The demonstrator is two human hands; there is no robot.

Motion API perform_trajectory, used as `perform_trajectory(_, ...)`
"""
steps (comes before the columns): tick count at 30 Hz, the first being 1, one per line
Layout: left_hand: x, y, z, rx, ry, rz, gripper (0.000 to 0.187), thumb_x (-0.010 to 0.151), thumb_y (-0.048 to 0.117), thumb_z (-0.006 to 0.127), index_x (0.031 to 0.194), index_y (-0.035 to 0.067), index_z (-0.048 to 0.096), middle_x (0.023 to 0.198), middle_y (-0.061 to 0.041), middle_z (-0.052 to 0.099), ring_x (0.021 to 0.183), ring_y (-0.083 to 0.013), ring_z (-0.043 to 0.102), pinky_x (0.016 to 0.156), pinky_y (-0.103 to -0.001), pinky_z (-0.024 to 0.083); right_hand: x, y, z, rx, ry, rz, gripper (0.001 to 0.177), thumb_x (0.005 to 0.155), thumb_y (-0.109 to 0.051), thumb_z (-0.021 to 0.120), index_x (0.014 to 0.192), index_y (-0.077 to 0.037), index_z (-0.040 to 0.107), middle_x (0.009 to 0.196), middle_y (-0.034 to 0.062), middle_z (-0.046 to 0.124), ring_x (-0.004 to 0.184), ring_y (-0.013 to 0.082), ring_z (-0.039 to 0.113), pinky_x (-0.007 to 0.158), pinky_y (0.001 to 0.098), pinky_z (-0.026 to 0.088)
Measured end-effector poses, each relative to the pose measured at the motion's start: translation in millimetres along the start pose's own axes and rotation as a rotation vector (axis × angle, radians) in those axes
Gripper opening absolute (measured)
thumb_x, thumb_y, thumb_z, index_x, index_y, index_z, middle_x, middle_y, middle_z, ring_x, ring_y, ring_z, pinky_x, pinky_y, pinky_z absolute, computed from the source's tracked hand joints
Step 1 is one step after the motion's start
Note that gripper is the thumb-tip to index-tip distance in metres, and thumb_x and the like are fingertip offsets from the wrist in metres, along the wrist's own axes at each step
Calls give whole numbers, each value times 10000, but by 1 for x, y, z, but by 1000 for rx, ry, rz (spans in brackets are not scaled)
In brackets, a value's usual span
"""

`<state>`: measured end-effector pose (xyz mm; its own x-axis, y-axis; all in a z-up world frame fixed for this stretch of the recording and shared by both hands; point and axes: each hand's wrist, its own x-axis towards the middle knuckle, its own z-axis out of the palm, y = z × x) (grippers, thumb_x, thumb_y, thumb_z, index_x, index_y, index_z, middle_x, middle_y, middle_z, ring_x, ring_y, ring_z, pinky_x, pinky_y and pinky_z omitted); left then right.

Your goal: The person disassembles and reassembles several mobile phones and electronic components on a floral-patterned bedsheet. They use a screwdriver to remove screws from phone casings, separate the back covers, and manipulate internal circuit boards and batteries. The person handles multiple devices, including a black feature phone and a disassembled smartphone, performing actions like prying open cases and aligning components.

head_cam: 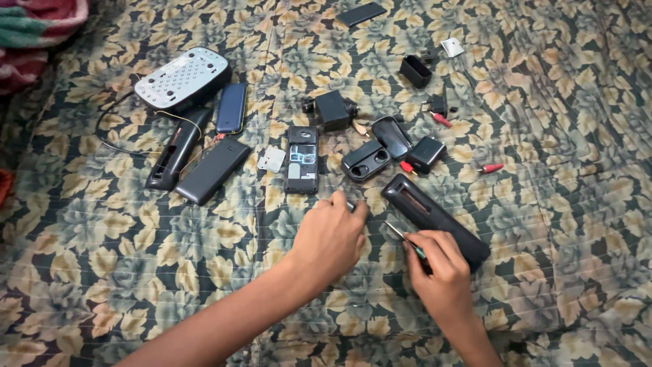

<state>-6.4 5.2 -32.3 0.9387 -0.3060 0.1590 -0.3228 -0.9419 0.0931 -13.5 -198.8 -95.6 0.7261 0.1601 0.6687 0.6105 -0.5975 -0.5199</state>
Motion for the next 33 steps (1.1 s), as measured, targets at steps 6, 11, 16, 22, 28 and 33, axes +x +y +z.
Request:
perform_trajectory(6, 0, 3, -2, -16, -3, 7, 417, 821, 257, 765, 1124, -6, 650, 939, -237, 626, 816, -385, 669, 705, -443, 543, -2, 3, 0, -3, 1, -32, 229, 799, 40, 768, 1016, 14, 703, 980, 150, 675, 886, 320, 673, 747, 394, 539)
perform_trajectory(11, -1, 10, -3, 158, -44, 45, 390, 779, 149, 733, 1101, -48, 632, 917, -238, 648, 855, -356, 669, 715, -394, 535, -3, 6, 0, -21, -54, -23, 219, 820, 32, 769, 1031, 32, 712, 977, 151, 678, 872, 305, 679, 711, 395, 540)
perform_trajectory(16, -3, 14, -1, 305, 11, 97, 585, 736, 173, 723, 1222, -129, 599, 925, -256, 690, 895, -351, 667, 715, -365, 531, -1, 3, -1, -17, -41, -34, 222, 817, 37, 767, 1031, 31, 710, 976, 150, 674, 874, 307, 675, 722, 398, 539)
perform_trajectory(22, -3, 12, 0, 276, -6, 89, 595, 778, 193, 711, 1270, -119, 591, 897, -249, 690, 884, -350, 667, 720, -378, 532, 1, 0, -2, 0, -40, -24, 218, 812, 40, 768, 1021, 30, 707, 970, 145, 672, 863, 306, 671, 709, 395, 534)
perform_trajectory(28, -3, 4, 1, 90, 7, 7, 563, 814, 221, 726, 1284, -66, 606, 935, -247, 662, 835, -358, 659, 679, -393, 533, 2, -2, -2, 5, -35, 2, 211, 815, 38, 766, 1019, 26, 710, 973, 146, 676, 861, 303, 674, 675, 382, 534)
perform_trajectory(33, -3, 7, 5, 170, 3, 37, 622, 746, 189, 741, 1294, -70, 602, 914, -227, 662, 836, -337, 658, 698, -376, 533, 0, -1, -2, -13, -28, -26, 225, 812, 37, 764, 1028, 28, 703, 985, 149, 676, 886, 311, 675, 727, 396, 539)
